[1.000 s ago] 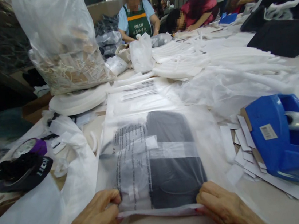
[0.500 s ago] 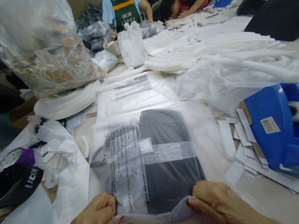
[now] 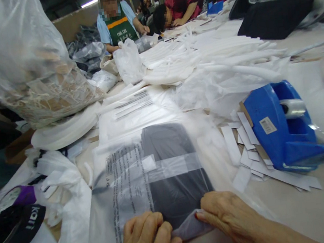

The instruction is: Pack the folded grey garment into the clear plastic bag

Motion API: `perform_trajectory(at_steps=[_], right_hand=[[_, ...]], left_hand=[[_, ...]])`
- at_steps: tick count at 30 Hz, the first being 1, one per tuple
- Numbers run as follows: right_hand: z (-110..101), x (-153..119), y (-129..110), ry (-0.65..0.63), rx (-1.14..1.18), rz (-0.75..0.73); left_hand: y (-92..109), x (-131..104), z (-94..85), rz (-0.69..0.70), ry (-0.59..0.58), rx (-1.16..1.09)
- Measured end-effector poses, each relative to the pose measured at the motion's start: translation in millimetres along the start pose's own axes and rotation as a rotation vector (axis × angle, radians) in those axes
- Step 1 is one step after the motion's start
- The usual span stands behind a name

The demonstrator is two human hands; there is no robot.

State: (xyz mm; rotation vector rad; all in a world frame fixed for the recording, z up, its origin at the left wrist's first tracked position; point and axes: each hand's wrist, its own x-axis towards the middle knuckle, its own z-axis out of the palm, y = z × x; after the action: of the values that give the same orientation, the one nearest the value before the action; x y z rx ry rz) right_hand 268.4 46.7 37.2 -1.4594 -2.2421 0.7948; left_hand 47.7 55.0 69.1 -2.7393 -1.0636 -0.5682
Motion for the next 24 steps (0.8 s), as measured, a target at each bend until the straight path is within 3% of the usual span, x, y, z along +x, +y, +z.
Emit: perform_trajectory(at_steps=[4,9,13,17,21,24], right_hand=[[0.5,-0.9,1.3,-0.047,-0.008,0.001],[-0.2,-0.5,0.6,-0.01,-0.007,-0.035],[1.9,-4.4,2.0,0.068,-0.052,-0.019],[-2.9,-18.0,8.0,0.014,-0.126,0.058],[-13.3,-37.8,15.2,0.063,-0.154,0.02],[-22.1,-49.9,23.4,0.029,-0.133,0.011]], left_hand=[[-0.3,9.5,-0.4,-0.121,-0.119,-0.145],[-4.2,16.6,-3.9,-0.128,-0.329,-0.166],[-5.0,21.3,-1.6,-0.154,-0.382,-0.135],[-4.1,23.0,-0.8,-0.201,-0.44,-0.135],[-4.2,23.5,0.3,-0.245,-0.463,-0.139],[-4.7,23.3,1.8,-0.289,-0.476,-0.164]])
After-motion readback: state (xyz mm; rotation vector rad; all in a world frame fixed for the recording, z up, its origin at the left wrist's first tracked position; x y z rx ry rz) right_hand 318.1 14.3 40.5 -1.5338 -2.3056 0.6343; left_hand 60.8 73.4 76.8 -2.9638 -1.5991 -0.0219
